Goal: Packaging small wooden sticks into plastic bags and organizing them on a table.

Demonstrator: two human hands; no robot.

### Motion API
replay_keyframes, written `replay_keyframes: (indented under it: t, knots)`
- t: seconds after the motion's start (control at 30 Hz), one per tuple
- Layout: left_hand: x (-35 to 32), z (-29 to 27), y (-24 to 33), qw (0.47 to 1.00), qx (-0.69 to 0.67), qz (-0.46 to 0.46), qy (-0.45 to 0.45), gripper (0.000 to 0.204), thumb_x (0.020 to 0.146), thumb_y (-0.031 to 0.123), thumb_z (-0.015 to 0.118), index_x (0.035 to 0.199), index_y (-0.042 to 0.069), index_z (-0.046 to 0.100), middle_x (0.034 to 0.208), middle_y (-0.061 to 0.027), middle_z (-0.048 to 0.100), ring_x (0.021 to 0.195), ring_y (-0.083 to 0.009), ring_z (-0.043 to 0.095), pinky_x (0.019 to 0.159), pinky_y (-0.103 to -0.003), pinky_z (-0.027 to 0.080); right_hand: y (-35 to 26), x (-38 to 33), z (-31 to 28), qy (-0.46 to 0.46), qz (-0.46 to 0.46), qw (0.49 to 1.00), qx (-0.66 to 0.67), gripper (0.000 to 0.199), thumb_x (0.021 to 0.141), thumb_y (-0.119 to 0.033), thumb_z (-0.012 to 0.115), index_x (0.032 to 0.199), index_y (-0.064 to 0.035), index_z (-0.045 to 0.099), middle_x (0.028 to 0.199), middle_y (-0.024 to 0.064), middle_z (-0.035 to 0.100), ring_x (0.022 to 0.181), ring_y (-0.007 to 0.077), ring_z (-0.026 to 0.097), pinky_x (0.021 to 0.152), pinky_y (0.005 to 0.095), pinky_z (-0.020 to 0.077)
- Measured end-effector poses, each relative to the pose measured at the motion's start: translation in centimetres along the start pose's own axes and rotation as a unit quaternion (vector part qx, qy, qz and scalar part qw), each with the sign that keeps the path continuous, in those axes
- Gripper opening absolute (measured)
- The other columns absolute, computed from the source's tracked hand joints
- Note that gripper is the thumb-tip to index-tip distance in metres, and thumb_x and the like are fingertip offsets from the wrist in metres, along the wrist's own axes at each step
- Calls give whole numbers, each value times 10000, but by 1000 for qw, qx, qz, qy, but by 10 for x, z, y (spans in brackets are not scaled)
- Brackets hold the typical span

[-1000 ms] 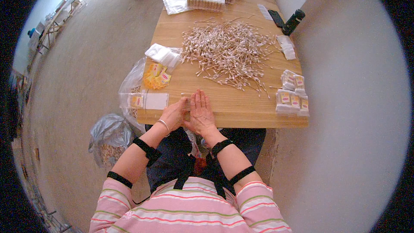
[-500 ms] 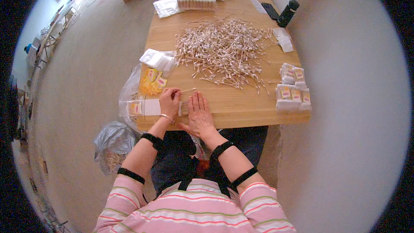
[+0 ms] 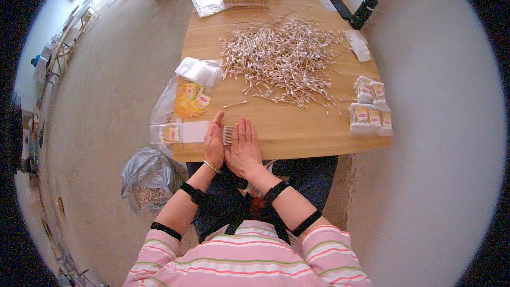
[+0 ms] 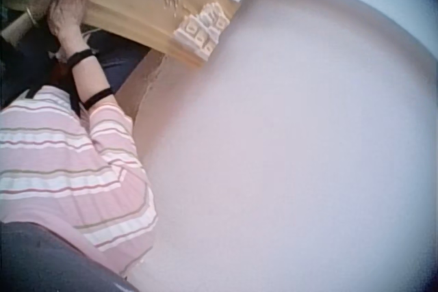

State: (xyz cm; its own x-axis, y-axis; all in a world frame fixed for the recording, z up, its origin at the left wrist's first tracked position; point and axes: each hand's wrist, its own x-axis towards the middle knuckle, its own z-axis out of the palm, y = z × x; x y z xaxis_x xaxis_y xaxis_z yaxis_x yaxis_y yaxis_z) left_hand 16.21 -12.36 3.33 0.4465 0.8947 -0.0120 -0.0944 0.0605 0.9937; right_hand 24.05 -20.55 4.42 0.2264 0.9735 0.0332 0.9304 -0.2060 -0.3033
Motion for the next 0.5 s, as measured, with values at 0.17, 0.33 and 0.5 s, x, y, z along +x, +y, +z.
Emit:
replay_keyframes:
  t: [0.17,0.33,0.5]
  knots:
    - [11,-22,0,999,46,16,12,530,1016,357,322,1337,-53,420,1361,-178,465,1301,-247,387,1095,-322,246,-26,17,10,-60,33,997,-35,760,891,-403,407,1403,113,186,1498,290,99,1412,409,47,1148,479,25]
    - [23,-63,4,996,88,12,16,531,1012,356,341,1340,-55,416,1368,-165,457,1294,-242,397,1099,-337,262,-60,44,22,-51,22,998,-4,738,905,-396,369,1405,114,181,1500,286,92,1416,403,19,1147,474,1]
    - [21,-74,6,997,67,21,41,525,1016,362,320,1314,-50,450,1339,-168,491,1281,-243,415,1083,-330,268,-70,49,28,-42,20,999,8,753,904,-395,387,1405,119,160,1502,279,89,1417,400,12,1147,473,1]
